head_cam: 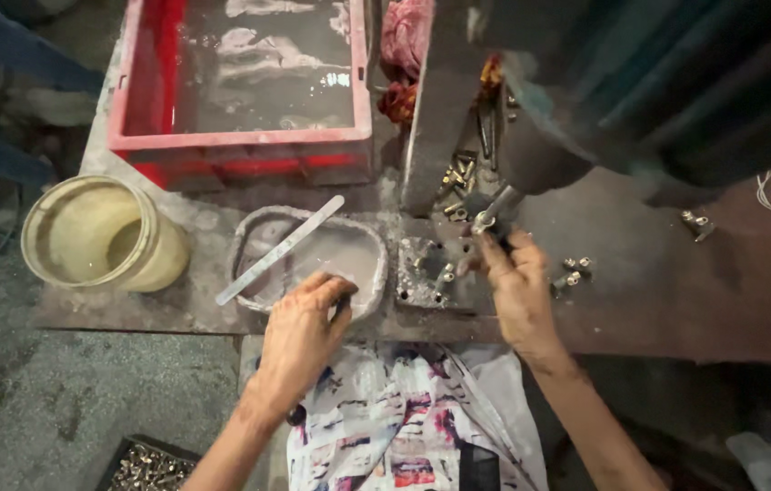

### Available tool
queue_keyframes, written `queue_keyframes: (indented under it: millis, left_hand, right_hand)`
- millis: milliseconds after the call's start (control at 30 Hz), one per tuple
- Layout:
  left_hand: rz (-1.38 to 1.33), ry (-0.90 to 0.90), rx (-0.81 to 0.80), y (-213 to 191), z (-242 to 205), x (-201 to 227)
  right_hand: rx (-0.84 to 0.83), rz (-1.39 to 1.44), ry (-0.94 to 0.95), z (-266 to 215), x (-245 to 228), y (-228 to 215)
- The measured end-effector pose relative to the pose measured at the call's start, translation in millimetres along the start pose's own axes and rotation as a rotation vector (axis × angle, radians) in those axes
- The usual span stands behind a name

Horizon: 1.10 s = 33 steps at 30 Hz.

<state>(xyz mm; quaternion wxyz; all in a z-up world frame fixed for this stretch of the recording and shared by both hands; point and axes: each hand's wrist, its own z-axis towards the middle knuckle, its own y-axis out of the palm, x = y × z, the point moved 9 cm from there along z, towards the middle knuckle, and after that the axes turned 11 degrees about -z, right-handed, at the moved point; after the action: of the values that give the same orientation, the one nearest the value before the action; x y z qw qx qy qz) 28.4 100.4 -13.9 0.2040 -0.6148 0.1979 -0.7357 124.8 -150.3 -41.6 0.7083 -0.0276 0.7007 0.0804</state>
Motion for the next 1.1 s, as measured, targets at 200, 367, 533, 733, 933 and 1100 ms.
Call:
queue_keyframes:
  millis: [200,367,533,733,933,1100]
  left_hand:
    - [0.409,-0.093,-0.199,41,8,-28]
    - [0.187,-0.126,-0.175,36,14,-35]
    - [-0.637,-0.432,-0.038,12,9,-67]
    - [-1.17,-0.461,0.068,59,-13,-40]
    - [-0.477,0.016,0.362,79,-14,10]
    - [-0.289,0.108,0.368,80,-19,23]
  right_hand:
    - [0.09,-0.18,0.059,-2,9,-10]
    - [-0.037,0.041,-0.03,0,-5,6]
    - [0.009,-0.031,0.016,-1,-5,3]
    - [0.046,0.014,-0.035,1,-2,0]
    - [0.008,0.002,-0.099,5,-2,4]
    - [-0.036,0.003,-0.102,-1,-2,7]
